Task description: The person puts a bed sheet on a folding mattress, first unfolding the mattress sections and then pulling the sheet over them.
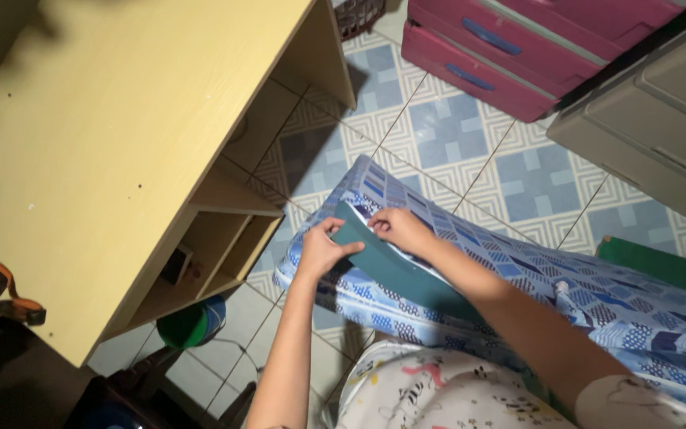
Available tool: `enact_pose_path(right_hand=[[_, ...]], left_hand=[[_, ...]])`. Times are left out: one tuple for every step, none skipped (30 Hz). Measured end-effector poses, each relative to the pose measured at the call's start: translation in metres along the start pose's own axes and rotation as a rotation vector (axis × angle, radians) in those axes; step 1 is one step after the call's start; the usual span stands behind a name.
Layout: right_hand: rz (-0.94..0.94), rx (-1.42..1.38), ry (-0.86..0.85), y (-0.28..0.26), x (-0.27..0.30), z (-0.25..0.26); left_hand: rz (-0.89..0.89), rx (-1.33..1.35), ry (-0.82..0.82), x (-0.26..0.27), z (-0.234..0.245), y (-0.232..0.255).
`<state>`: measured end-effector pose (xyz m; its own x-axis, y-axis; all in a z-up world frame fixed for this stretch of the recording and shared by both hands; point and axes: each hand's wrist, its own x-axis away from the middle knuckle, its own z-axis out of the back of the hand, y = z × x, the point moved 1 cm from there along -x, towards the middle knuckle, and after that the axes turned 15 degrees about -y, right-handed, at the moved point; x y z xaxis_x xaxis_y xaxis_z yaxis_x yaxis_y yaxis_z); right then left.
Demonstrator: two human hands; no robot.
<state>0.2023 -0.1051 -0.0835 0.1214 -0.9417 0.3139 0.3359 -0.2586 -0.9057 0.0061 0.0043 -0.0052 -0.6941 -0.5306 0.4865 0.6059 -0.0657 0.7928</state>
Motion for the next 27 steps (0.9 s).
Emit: enact_pose_path(right_hand=[[0.047,0.068,0.06,0.005,0.0,-0.004],[0.094,0.136,0.121,0.008,0.0,-0.005],[0.029,0.061,0.117,0.011,-0.001,-0.008],[-0.036,-0.014,0.113,0.013,-0.003,-0.01],[-0.103,-0.091,0.104,0.015,-0.003,-0.013],[-0.138,-0.067,0.101,0.016,-0.004,-0.015],[-0.171,-0.043,0.1,0.017,-0.007,-0.017],[-0.203,-0.018,0.099,0.017,-0.01,-0.018],[-0.202,0.005,0.098,0.017,-0.013,-0.018],[-0.202,0.029,0.098,0.017,-0.016,-0.019],[-0.202,0.052,0.097,0.018,-0.017,-0.02],[-0.205,0.079,0.09,0.018,-0.017,-0.021],[-0.206,0.107,0.084,0.019,-0.019,-0.023],[-0.207,0.134,0.078,0.02,-0.021,-0.024],[-0.162,0.165,0.113,0.02,-0.023,-0.025],[-0.117,0.196,0.148,0.022,-0.026,-0.026],[-0.072,0.226,0.18,0.024,-0.028,-0.028],[-0.109,0.201,0.176,0.027,-0.033,-0.029],[-0.147,0.173,0.17,0.028,-0.037,-0.031],[-0.186,0.145,0.164,0.027,-0.04,-0.033],[-0.198,0.12,0.149,0.025,-0.041,-0.034],[-0.21,0.095,0.133,0.019,-0.042,-0.037],[-0.227,0.074,0.118,0.014,-0.041,-0.036],[-0.227,0.097,0.117,0.008,-0.039,-0.033],[-0.228,0.118,0.115,0.002,-0.036,-0.03],[-0.23,0.138,0.112,-0.003,-0.033,-0.026],[-0.229,0.175,0.094,-0.008,-0.03,-0.023]], left_hand=[[-0.01,0.001,-0.005,-0.003,-0.001,0.002],[-0.01,-0.034,-0.02,-0.006,-0.001,0.006],[-0.006,-0.068,-0.036,-0.006,-0.002,0.009],[-0.001,-0.102,-0.052,-0.005,-0.003,0.012],[-0.006,-0.138,-0.053,-0.005,-0.004,0.015],[-0.012,-0.175,-0.055,-0.006,-0.005,0.017],[-0.019,-0.214,-0.054,-0.007,-0.004,0.019],[-0.027,-0.207,-0.049,-0.006,-0.003,0.019],[-0.037,-0.201,-0.043,-0.005,-0.002,0.02],[-0.047,-0.196,-0.037,-0.004,-0.002,0.02],[-0.039,-0.196,-0.025,-0.003,-0.003,0.021],[-0.03,-0.195,-0.013,-0.002,-0.003,0.022],[-0.023,-0.197,0.0,-0.001,-0.002,0.025],[0.045,-0.245,0.003,0.0,-0.002,0.028],[0.115,-0.292,0.006,0.003,-0.004,0.031],[0.184,-0.338,0.009,0.004,-0.007,0.035],[0.155,-0.362,0.038,0.004,-0.009,0.038],[0.126,-0.385,0.067,0.002,-0.012,0.039],[0.099,-0.409,0.095,0.001,-0.016,0.039],[0.082,-0.439,0.108,-0.001,-0.021,0.037],[0.063,-0.469,0.122,-0.005,-0.027,0.034],[0.044,-0.499,0.137,-0.009,-0.032,0.029],[0.057,-0.477,0.151,-0.014,-0.039,0.024],[0.07,-0.455,0.165,-0.018,-0.045,0.017],[0.086,-0.435,0.176,-0.023,-0.054,0.009],[0.09,-0.384,0.223,-0.029,-0.062,0.001],[0.095,-0.332,0.268,-0.036,-0.07,-0.007]])
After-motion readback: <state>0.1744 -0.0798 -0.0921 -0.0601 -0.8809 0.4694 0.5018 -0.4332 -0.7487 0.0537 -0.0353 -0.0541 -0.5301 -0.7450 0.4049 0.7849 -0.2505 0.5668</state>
